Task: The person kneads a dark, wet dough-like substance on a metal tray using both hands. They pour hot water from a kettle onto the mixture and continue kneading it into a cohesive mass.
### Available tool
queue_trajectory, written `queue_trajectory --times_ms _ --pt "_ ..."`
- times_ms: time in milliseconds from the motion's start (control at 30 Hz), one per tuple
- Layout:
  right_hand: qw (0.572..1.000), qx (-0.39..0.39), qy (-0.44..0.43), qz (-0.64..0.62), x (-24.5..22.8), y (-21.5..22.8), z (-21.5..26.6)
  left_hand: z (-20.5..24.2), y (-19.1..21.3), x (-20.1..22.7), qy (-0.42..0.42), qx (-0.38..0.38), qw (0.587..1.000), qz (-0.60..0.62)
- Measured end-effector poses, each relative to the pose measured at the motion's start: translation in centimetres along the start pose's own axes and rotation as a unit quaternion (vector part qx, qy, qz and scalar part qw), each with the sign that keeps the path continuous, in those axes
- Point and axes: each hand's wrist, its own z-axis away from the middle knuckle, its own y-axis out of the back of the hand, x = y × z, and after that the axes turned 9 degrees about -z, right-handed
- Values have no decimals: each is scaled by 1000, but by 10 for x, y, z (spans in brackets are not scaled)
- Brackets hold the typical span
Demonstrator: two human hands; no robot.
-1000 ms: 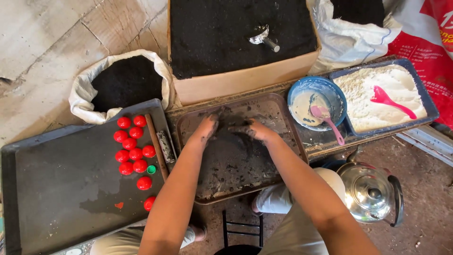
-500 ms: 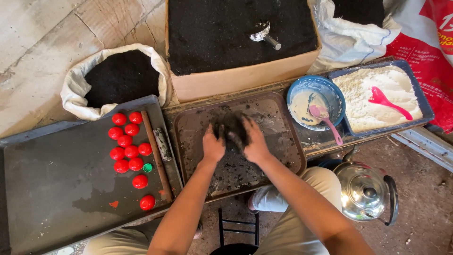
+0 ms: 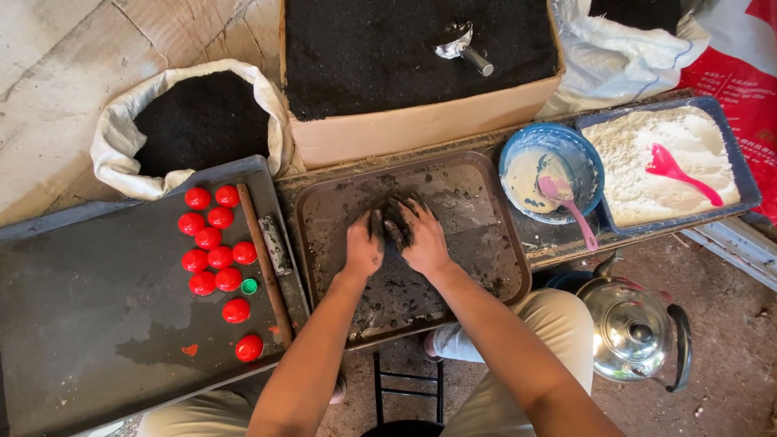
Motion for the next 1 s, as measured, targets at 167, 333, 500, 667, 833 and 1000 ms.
queue_trajectory --times_ms 167,333,500,667,833,1000 --pt "997 -40 -37 55 17 -11 -4 13 -5 -5 -30 20 999 -25" --pt "991 -89 -54 85 12 1 -16 26 -4 59 -1 53 997 -53" --pt "991 -66 -99 -66 -14 14 -25 23 -28 43 27 90 984 -152" --pt "996 -47 -61 -35 36 -5 -19 14 -46 25 15 155 983 -95" --pt "997 7 -10 70 60 -19 -10 0 -95 -56 -17 223 965 -139" --pt "997 50 -3 66 79 -27 -11 -15 -118 -113 -50 229 958 -162"
